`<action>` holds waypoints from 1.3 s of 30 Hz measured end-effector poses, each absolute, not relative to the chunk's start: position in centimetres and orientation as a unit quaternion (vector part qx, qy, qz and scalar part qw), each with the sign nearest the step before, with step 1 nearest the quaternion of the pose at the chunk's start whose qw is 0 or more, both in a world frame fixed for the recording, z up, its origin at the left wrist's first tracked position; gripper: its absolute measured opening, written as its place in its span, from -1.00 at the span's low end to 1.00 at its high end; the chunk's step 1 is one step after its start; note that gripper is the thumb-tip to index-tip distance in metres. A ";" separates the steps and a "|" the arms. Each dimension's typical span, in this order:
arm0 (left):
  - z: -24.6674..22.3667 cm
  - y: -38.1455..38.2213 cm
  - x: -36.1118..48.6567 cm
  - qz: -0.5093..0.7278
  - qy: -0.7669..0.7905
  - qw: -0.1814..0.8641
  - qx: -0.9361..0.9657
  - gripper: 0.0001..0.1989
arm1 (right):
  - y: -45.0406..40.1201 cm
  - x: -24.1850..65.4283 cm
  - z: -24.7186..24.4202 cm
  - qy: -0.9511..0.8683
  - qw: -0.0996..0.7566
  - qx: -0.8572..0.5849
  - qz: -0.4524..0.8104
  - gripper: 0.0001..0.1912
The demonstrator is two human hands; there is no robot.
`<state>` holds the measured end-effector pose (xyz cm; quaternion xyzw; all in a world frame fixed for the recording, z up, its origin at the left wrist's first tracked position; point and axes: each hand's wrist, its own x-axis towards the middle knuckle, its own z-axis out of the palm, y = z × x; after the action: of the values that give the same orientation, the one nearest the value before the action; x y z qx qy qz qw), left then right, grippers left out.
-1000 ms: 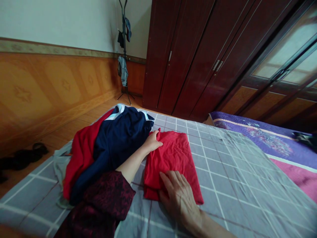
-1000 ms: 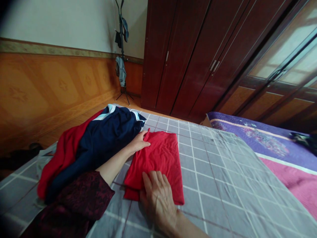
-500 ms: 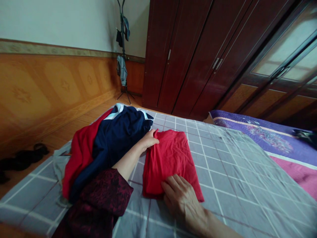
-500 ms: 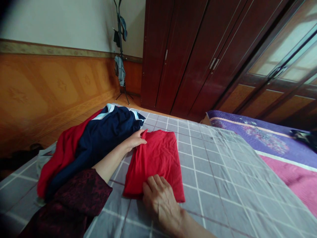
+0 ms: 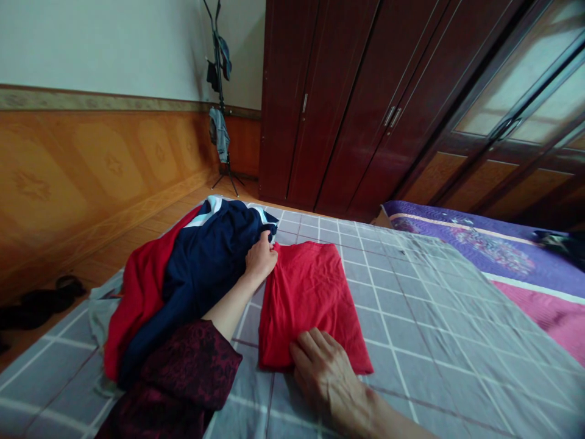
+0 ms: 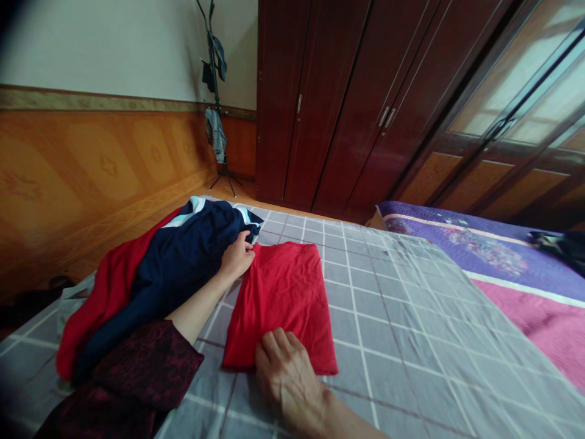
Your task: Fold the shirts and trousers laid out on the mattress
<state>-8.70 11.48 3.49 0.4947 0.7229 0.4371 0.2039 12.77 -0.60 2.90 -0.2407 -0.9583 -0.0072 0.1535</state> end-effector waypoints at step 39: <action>4.4 1.0 -3.1 0.062 0.456 0.116 0.880 -0.39 | 0.3 23.8 3.6 -0.933 0.134 -0.333 -0.019 -0.73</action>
<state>-3.12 0.98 4.41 0.8804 0.4555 0.0624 0.1159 23.76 0.29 3.62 -0.3332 -0.9330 -0.0191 0.1344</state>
